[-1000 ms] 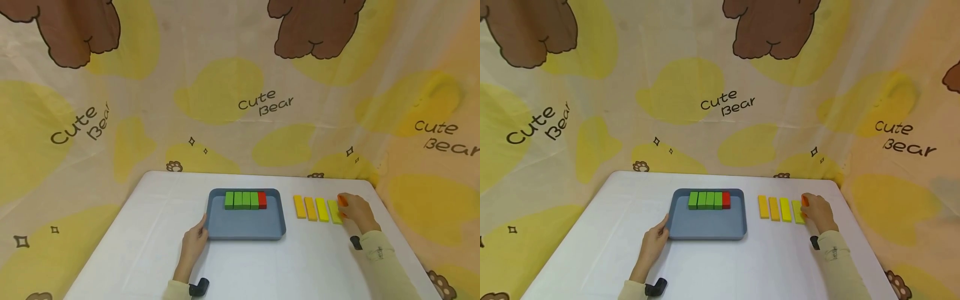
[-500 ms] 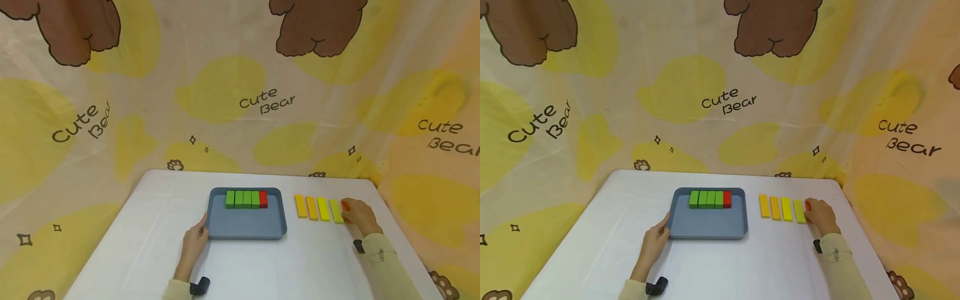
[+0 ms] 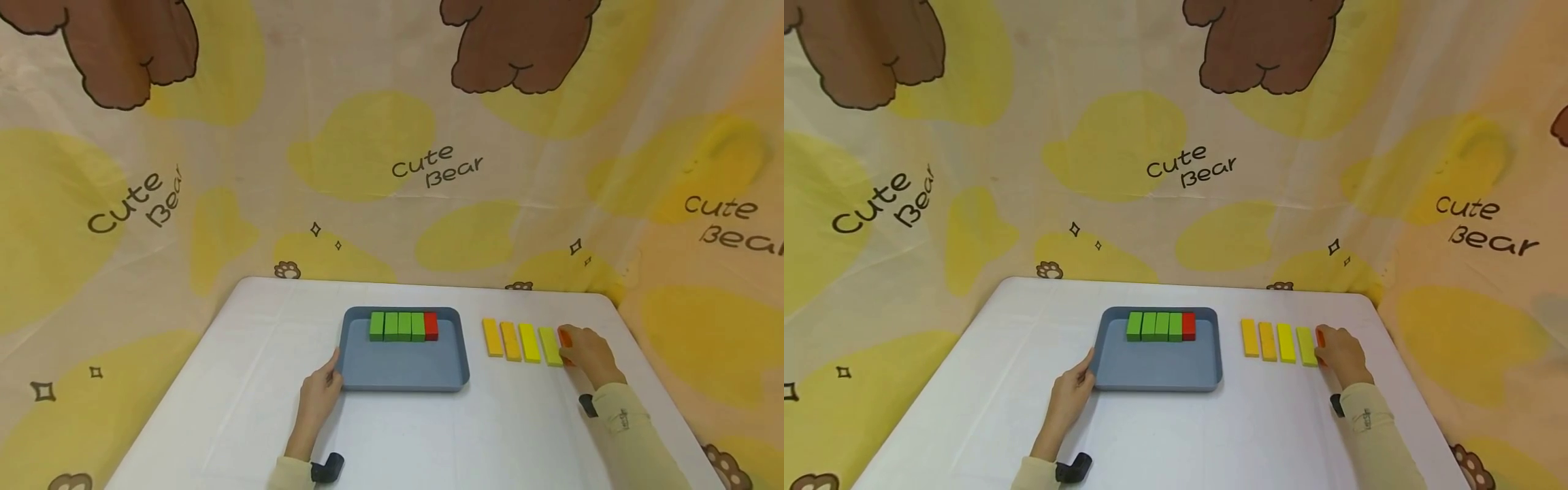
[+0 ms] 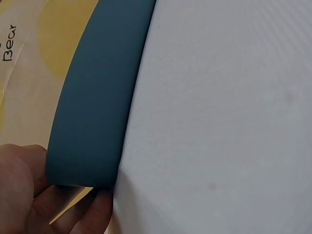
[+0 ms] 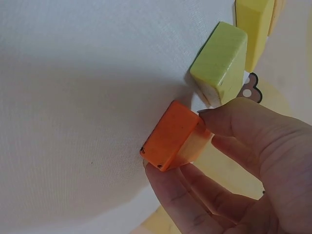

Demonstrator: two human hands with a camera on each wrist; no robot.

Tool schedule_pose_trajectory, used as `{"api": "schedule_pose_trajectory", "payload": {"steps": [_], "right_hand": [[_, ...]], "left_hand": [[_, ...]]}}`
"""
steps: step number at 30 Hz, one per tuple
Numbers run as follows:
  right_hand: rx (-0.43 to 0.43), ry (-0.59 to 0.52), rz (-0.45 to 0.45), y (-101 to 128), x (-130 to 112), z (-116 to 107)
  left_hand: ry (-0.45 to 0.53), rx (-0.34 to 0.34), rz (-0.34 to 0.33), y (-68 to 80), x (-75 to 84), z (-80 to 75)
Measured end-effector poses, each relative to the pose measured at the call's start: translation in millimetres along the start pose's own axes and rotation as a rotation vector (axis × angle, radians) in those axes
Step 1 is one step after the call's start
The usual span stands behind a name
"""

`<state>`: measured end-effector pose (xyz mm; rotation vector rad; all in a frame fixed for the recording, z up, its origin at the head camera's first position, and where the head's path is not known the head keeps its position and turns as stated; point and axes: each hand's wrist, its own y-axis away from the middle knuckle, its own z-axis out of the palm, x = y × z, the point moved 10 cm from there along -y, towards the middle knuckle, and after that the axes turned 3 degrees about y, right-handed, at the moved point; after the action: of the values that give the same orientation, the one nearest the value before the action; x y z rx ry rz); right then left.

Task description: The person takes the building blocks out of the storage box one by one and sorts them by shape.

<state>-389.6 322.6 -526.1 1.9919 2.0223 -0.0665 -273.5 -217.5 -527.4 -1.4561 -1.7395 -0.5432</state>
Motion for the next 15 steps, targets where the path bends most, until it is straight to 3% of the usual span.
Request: {"api": "schedule_pose_trajectory", "payload": {"steps": [15], "right_hand": [[-0.025,-0.017,0.020,0.1,0.1,-1.3]], "left_hand": [[-0.015,0.007,-0.003,-0.2,-0.8,0.2]]}}
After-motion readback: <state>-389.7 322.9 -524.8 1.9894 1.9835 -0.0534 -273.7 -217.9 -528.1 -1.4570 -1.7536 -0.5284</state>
